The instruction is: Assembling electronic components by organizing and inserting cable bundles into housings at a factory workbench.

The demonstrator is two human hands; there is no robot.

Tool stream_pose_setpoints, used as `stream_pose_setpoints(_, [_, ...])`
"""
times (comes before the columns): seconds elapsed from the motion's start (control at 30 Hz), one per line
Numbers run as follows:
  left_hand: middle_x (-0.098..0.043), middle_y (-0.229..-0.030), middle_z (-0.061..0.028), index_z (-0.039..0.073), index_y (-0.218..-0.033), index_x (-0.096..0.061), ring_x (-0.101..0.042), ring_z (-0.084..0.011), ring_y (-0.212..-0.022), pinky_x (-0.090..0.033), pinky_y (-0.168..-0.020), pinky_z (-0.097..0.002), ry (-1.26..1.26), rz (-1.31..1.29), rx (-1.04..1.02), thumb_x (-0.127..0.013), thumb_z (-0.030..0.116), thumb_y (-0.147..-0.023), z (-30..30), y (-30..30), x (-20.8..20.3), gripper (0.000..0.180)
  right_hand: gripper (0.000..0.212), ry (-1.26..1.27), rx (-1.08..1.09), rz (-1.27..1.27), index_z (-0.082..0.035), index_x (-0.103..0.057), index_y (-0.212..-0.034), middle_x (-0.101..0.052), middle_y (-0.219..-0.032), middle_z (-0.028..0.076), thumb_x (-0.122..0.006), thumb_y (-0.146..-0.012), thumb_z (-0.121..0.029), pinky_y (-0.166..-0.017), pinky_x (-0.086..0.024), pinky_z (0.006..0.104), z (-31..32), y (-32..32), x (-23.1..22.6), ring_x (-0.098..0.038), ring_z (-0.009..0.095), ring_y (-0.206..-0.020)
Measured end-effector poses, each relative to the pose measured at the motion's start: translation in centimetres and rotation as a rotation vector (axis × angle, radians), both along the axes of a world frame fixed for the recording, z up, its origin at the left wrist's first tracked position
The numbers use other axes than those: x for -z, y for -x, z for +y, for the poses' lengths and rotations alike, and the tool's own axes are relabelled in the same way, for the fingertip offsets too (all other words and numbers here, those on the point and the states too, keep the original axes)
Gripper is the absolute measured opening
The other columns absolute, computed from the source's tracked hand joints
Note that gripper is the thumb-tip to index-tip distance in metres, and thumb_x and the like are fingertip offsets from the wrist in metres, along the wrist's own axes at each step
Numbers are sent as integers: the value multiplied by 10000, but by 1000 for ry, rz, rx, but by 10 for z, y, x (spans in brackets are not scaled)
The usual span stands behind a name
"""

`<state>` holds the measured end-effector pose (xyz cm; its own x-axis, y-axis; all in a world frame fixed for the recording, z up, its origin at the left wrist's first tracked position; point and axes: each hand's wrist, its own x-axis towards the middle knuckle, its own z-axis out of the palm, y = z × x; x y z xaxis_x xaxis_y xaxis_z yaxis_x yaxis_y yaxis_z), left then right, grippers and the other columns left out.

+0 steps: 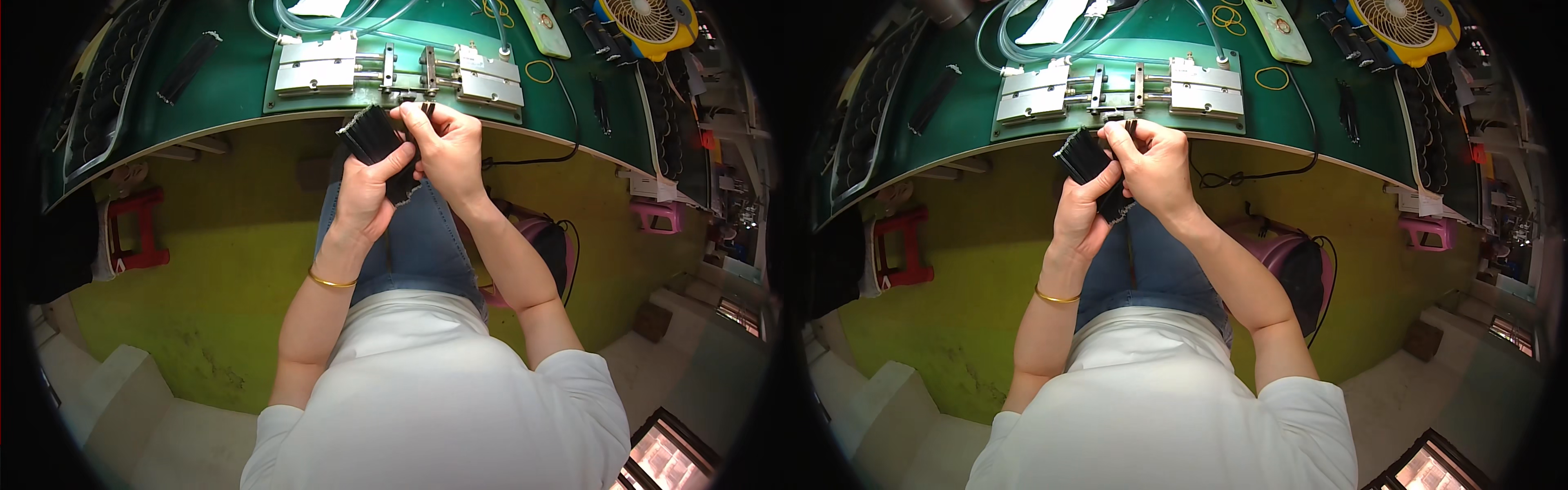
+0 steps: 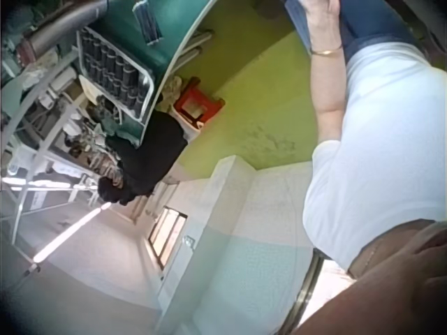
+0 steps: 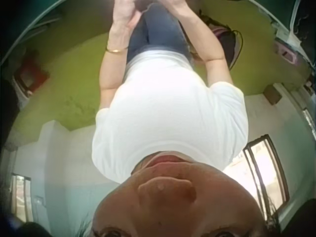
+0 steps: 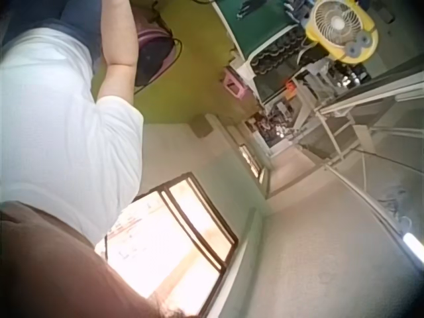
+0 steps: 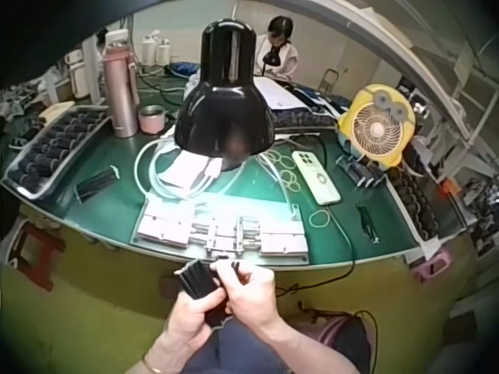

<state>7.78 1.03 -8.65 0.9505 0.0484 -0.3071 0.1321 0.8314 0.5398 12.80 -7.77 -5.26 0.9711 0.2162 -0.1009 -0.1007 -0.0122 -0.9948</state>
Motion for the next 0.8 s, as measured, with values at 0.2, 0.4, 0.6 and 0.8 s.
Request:
stream_pose_setpoints(0.2, [-569, -777, -38, 9, -929, -555, -547, -127, -623, -460, -562, -243, -5, -27, 4, -578, -10, -783, 8, -10, -4, 148, 212, 14, -11, -46, 8, -645, -807, -552, -569, -5, -572, -838, -189, -330, -326, 167, 6, -9, 0, -417, 18, -386])
stream_pose_setpoints(0.4, [-584, -781, -32, 23, -902, -577, -554, -115, -643, -455, -564, -242, -37, 38, -96, -578, 6, -779, 11, 4, -12, 124, 184, 64, 21, -52, 34, -635, -805, -586, -626, 16, -574, -828, -139, -463, -395, 192, 21, 2, -8, -474, 29, -536])
stream_pose_setpoints(0.6, [-595, -763, -19, 36, -893, -595, -562, -98, -627, -456, -553, -237, 28, 15, -14, -609, 42, -777, -17, 20, -6, 117, 198, 78, 44, 96, 26, -619, -814, -544, -587, 19, -529, -857, -145, -318, -301, 192, -15, 19, -3, -384, 43, -356])
stream_pose_setpoints(0.8, [-592, -776, -23, 37, -918, -581, -566, -110, -629, -462, -558, -240, -13, 73, 72, -613, 28, -767, -3, 19, -10, 154, 202, 51, 38, 118, 26, -612, -824, -574, -625, 42, -530, -857, -155, -322, -324, 190, -8, 19, -8, -429, 59, -376])
